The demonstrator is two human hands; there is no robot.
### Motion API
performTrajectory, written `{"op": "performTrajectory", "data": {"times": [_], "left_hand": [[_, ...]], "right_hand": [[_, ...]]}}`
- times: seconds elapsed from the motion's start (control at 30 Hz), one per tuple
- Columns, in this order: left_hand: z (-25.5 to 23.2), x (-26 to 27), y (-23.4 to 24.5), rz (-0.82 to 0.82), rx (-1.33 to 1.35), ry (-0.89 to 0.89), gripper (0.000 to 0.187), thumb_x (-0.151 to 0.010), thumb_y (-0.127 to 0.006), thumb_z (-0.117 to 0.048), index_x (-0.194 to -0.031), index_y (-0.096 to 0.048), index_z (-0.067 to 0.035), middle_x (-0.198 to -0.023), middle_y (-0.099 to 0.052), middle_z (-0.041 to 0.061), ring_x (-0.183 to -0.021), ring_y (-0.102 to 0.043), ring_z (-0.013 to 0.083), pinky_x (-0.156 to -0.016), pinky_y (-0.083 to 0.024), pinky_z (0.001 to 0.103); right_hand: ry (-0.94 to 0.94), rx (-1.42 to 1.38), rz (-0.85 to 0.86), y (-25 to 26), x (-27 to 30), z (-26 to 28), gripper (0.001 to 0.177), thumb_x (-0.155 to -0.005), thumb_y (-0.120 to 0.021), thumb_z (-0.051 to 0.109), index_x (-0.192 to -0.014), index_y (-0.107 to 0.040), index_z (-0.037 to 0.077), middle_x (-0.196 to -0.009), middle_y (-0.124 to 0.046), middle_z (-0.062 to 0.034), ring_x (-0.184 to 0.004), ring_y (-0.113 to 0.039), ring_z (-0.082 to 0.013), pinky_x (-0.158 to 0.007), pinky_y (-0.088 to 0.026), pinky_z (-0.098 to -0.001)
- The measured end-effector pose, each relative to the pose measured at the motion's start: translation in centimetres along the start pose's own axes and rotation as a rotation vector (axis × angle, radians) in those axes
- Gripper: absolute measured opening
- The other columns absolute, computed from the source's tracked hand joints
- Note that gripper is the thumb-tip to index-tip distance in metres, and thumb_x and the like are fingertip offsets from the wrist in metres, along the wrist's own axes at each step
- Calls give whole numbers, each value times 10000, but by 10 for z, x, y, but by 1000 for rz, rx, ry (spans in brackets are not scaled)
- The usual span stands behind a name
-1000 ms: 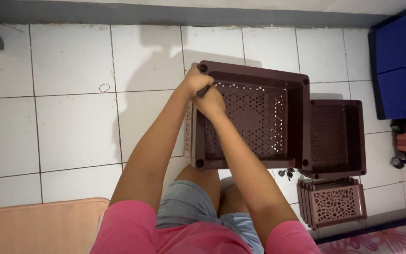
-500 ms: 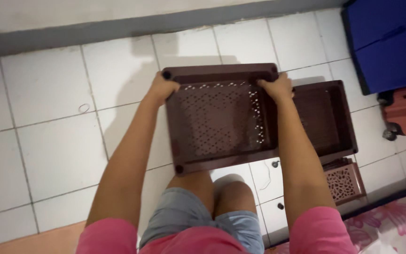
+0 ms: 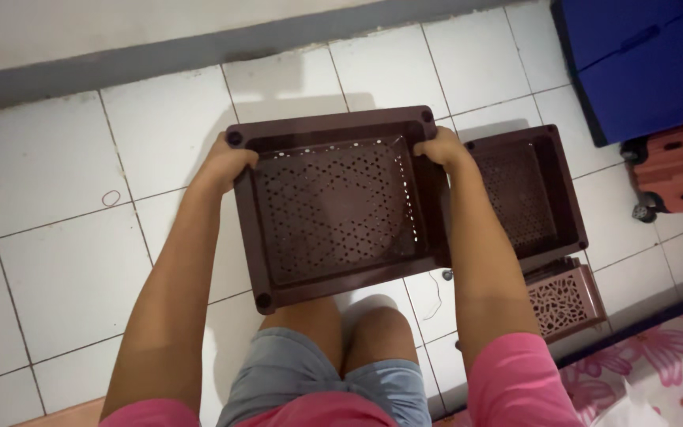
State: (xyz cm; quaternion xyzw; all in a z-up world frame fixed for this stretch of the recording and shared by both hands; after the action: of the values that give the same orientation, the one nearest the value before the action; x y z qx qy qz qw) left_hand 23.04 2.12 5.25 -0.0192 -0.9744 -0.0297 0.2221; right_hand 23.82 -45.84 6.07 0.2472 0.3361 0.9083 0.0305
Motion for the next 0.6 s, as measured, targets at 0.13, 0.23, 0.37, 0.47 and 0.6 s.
{"op": "performTrajectory", "data": {"times": [0.13, 0.23, 0.37, 0.47, 0.6], "left_hand": [[-6, 3, 1, 17, 55, 5, 622, -678, -650, 75, -1280, -497, 34, -1100, -624, 168, -970, -661, 276, -732, -586, 355], [-8, 8, -1, 26, 96, 16, 636, -674, -645, 91, -1288, -487, 46, -1102, -616, 183, -973, -662, 286, -723, -596, 362], [-14, 13, 2, 35, 79, 49, 664, -701, -625, 98, -1341, -459, 30, -1143, -612, 197, -1000, -669, 298, -741, -608, 363], [-17, 18, 1, 59, 96, 52, 695, -705, -595, 111, -1374, -434, 14, -1164, -599, 201, -1016, -668, 305, -746, -618, 364], [-20, 19, 1, 44, 125, 69, 734, -694, -578, 127, -1395, -402, -5, -1170, -585, 215, -1015, -663, 319, -735, -615, 375]], "right_hand": [[-28, 25, -23, -3, -6, 2, 447, -718, -798, 93, -1115, -696, -85, -1045, -737, -198, -930, -720, -311, -805, -579, -413], [-68, 5, -1, -2, 1, 9, 444, -718, -774, 71, -1117, -678, -97, -1048, -727, -211, -941, -714, -328, -816, -579, -431], [-153, 9, 57, 3, 10, 24, 476, -729, -742, 55, -1174, -632, -71, -1071, -712, -230, -959, -703, -349, -825, -576, -436], [-188, 9, 106, 7, 17, 29, 433, -726, -719, 64, -1126, -707, -102, -1102, -727, -252, -950, -695, -353, -789, -547, -452], [-234, 46, 71, 10, 20, 34, 440, -721, -747, 81, -1131, -684, -65, -1124, -695, -223, -920, -665, -298, -672, -508, -410]]}}
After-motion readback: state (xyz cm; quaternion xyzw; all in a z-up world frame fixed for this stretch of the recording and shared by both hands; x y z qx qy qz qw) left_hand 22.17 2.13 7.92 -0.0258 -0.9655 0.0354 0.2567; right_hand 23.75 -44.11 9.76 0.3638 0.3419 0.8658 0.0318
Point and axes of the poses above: each hand's wrist, its own x-axis away from the middle knuckle, its own y-axis out of the back of the hand, z = x × y, the point moved 1 cm from there along -x, towards the middle knuckle
